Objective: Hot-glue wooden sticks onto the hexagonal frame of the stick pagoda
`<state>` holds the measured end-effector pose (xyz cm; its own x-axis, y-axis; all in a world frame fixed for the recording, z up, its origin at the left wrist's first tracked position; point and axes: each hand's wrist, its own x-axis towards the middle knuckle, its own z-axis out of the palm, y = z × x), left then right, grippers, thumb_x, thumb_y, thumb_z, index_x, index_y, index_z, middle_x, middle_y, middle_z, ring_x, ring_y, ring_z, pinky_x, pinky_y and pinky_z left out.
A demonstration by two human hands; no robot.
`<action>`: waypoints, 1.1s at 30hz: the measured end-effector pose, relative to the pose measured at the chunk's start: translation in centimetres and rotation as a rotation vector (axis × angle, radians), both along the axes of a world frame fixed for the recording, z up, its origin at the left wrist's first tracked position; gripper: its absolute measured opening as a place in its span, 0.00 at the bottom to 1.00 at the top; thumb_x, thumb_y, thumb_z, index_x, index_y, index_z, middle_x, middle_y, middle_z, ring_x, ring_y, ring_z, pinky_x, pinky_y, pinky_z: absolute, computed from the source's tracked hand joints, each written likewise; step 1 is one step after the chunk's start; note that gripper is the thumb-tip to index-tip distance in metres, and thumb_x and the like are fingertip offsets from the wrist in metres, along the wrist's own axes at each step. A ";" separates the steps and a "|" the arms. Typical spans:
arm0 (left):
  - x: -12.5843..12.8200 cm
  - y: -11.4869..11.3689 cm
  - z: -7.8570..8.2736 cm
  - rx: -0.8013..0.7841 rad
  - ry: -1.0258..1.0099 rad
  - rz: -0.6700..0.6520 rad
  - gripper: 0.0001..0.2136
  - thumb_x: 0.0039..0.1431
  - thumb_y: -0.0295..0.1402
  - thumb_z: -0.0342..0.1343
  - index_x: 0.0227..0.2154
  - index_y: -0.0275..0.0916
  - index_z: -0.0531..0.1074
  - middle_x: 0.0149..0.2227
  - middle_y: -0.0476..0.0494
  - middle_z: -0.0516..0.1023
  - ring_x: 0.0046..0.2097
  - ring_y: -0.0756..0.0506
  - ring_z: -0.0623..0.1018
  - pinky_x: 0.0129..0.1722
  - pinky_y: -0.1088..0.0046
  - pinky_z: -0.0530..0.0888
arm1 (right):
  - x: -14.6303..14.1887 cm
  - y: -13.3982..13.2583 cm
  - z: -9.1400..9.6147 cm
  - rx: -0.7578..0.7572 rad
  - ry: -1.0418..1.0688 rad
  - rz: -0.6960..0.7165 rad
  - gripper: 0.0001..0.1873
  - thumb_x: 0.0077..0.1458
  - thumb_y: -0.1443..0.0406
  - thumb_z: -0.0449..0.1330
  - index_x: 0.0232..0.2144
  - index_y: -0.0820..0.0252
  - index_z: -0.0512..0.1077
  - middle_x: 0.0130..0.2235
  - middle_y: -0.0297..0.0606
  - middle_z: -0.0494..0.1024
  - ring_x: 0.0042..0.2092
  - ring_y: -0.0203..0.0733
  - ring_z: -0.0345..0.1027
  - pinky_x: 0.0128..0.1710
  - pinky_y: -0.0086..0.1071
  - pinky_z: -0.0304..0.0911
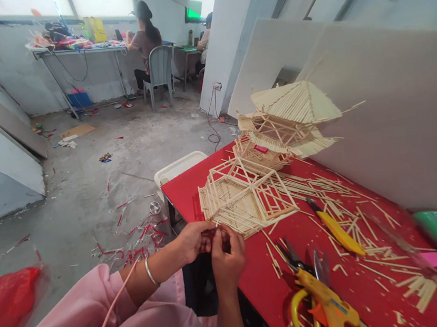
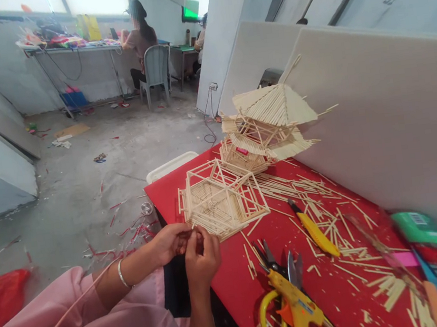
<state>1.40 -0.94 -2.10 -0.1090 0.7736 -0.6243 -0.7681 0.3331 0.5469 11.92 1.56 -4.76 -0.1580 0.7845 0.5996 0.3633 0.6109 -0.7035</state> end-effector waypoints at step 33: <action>0.0 0.1 -0.2 0.004 -0.004 0.003 0.07 0.50 0.33 0.59 0.27 0.33 0.74 0.24 0.46 0.74 0.21 0.54 0.68 0.19 0.78 0.59 | 0.0 0.1 0.1 -0.020 0.003 -0.007 0.12 0.61 0.61 0.57 0.40 0.63 0.76 0.35 0.43 0.78 0.35 0.40 0.72 0.37 0.33 0.68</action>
